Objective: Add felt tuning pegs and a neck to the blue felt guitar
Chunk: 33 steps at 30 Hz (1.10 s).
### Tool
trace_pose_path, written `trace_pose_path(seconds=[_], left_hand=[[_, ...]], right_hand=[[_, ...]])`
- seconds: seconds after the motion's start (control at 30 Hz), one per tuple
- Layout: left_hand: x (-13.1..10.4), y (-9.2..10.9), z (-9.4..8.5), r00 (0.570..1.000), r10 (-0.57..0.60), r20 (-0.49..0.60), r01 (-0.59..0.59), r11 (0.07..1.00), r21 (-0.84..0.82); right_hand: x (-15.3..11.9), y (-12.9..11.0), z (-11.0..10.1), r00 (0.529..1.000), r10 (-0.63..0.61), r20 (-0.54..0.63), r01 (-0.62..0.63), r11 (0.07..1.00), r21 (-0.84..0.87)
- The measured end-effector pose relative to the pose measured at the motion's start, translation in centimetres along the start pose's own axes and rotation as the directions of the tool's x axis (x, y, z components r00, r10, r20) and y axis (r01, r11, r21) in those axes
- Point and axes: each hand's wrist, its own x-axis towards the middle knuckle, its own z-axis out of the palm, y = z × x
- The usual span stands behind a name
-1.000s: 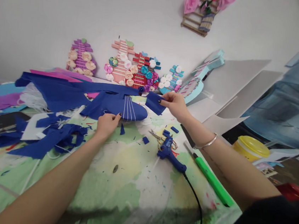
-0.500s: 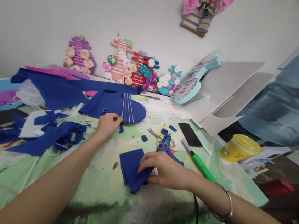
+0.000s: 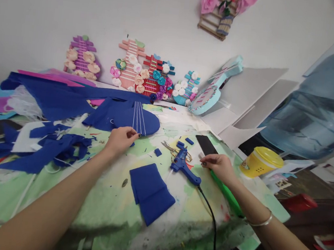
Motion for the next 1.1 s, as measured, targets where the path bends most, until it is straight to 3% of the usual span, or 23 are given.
trace_pose_path(seconds=[0.17,0.37,0.53,0.6,0.67,0.77,0.83,0.9,1.0,1.1], left_hand=[[-0.5,0.0,0.5,0.994,0.088,0.07,-0.088,0.996,-0.004],[-0.6,-0.2,0.7,0.987,0.123,0.104,-0.124,0.992,0.011],[-0.7,0.4,0.5,0.98,0.143,0.136,-0.145,0.989,0.008],[-1.0,0.8,0.1,0.971,0.137,0.195,-0.133,0.991,-0.033],[-1.3,1.1,-0.3,0.932,0.142,0.334,-0.113,0.988,-0.103],[-1.8,1.4,-0.9,0.798,0.184,0.573,-0.075,0.975,-0.208],[-2.1,1.5,-1.2,0.717,0.212,0.665,-0.052,0.966,-0.252],[-2.3,1.6,-1.3,0.666,0.24,0.707,-0.058,0.961,-0.271],[-2.5,1.8,-1.3,0.642,0.264,0.72,-0.12,0.962,-0.245],[-2.6,2.0,-1.3,0.618,0.294,0.73,-0.141,0.954,-0.265]], right_hand=[[2.1,-0.9,1.4,0.987,-0.073,0.145,0.126,0.909,-0.398],[3.6,-1.2,1.9,0.982,-0.07,0.173,0.139,0.89,-0.434],[3.6,-0.6,2.1,0.992,-0.067,0.107,0.114,0.839,-0.532],[3.6,-0.4,1.7,0.995,-0.073,0.075,0.103,0.81,-0.577],[3.6,-0.3,1.0,0.996,-0.085,0.036,0.089,0.782,-0.617],[3.1,-0.7,-0.5,0.986,-0.134,-0.104,0.037,0.767,-0.641],[2.1,-1.5,-1.2,0.96,-0.183,-0.211,0.026,0.81,-0.585],[0.6,-2.6,-1.4,0.937,-0.219,-0.271,0.076,0.888,-0.453],[-2.6,-4.5,-0.3,0.948,-0.179,-0.264,0.154,0.982,-0.114],[-5.7,-6.2,1.7,0.985,-0.077,-0.155,0.125,0.938,0.325]])
